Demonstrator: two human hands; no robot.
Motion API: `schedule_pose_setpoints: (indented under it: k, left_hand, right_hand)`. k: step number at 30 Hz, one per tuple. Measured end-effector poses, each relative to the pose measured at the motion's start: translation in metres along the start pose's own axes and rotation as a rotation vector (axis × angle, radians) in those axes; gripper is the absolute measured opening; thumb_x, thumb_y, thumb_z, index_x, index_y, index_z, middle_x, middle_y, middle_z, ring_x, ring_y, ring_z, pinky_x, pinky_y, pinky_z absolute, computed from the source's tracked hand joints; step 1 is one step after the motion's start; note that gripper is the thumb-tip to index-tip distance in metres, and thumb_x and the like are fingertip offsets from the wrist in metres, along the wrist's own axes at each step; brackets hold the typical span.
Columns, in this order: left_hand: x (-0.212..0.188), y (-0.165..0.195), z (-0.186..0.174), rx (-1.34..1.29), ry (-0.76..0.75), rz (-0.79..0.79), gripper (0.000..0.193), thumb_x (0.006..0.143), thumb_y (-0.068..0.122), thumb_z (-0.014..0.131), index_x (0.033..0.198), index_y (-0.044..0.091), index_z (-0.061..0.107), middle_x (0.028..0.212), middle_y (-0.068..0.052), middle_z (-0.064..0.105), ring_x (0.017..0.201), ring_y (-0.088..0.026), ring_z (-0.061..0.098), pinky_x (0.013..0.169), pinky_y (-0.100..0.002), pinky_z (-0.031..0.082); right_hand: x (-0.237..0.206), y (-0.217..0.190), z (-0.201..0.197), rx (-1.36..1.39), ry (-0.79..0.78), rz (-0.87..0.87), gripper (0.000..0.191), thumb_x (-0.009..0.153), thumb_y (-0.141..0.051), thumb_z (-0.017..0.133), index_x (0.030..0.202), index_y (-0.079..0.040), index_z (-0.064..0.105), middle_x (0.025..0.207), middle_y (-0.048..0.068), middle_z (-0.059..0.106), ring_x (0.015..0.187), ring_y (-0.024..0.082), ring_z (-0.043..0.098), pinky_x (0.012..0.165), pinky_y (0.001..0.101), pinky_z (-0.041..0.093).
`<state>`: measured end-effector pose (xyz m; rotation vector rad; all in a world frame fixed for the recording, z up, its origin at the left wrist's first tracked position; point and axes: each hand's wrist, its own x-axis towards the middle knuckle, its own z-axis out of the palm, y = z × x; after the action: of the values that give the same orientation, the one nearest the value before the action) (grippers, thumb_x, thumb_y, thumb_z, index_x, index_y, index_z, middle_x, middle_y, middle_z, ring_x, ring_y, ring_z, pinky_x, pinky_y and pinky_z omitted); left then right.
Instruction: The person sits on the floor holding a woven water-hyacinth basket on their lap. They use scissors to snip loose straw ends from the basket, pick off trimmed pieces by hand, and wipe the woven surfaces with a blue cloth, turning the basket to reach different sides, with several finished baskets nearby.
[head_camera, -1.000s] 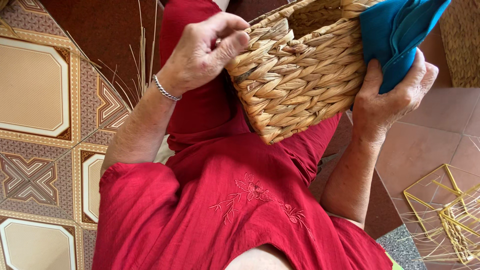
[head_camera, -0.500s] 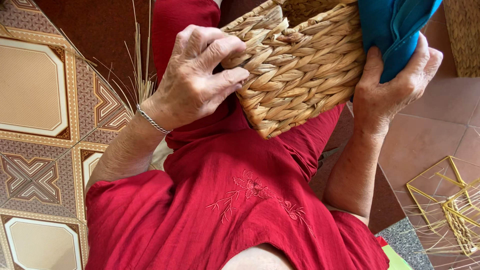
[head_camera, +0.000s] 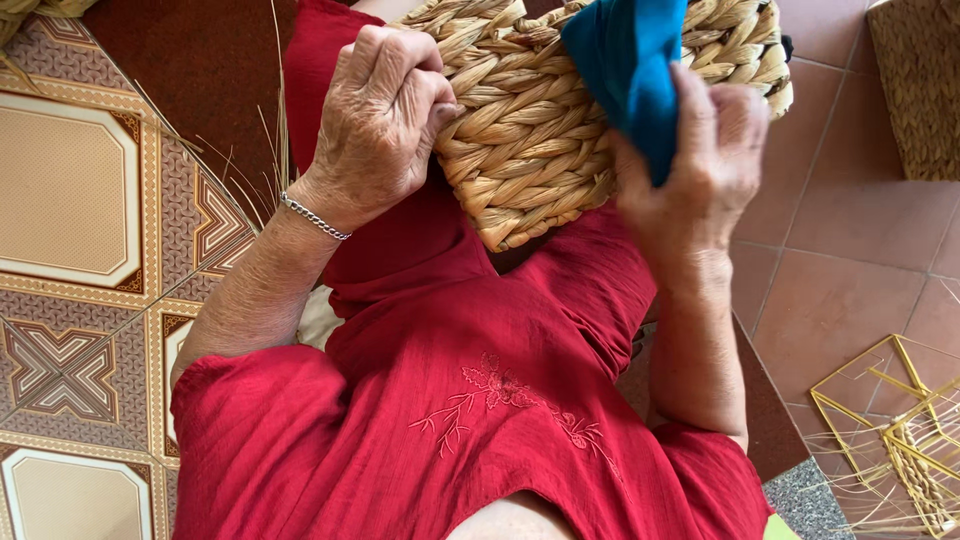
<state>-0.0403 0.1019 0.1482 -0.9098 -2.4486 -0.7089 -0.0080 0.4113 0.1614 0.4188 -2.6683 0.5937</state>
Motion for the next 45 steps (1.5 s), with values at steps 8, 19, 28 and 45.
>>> schedule_pose_setpoints:
  k: [8,19,28,45]
  left_hand:
    - [0.001,0.005,-0.017,-0.130,-0.039,-0.013,0.025,0.089,0.008,0.083,0.106,0.002,0.065,0.118,-0.011,0.056,0.111,-0.029,0.054,0.104,-0.041,0.050]
    - [0.006,-0.004,-0.021,0.142,-0.050,0.034,0.018,0.099,0.013,0.079,0.097,0.003,0.065,0.110,-0.009,0.058,0.107,-0.027,0.056,0.091,-0.041,0.048]
    - [-0.011,-0.013,-0.044,0.144,-0.179,0.022,0.020,0.090,0.004,0.075,0.107,0.002,0.064,0.118,-0.011,0.059,0.115,-0.029,0.056,0.101,-0.039,0.051]
    - [-0.022,-0.030,-0.051,0.313,-0.215,0.054,0.010,0.103,0.009,0.072,0.106,0.003,0.065,0.114,-0.006,0.060,0.110,-0.021,0.057,0.099,-0.030,0.057]
  right_hand:
    - [0.043,0.000,-0.012,-0.098,-0.028,0.011,0.078,0.092,-0.024,0.090,0.147,0.010,0.047,0.123,0.026,0.049,0.117,0.044,0.047,0.102,0.0519,0.041]
    - [-0.141,0.147,0.008,0.456,0.328,0.568,0.019,0.116,-0.003,0.067,0.133,0.004,0.068,0.101,0.005,0.067,0.084,0.010,0.058,0.069,0.0210,0.048]
    - [-0.388,0.100,0.093,-0.101,-0.524,1.616,0.051,0.086,-0.038,0.085,0.122,-0.005,0.070,0.101,0.017,0.074,0.089,0.030,0.071,0.079,0.0419,0.054]
    - [-0.383,0.065,0.089,0.249,-0.316,2.013,0.036,0.091,-0.039,0.082,0.104,-0.010,0.065,0.078,0.004,0.058,0.064,0.017,0.053,0.056,0.0325,0.039]
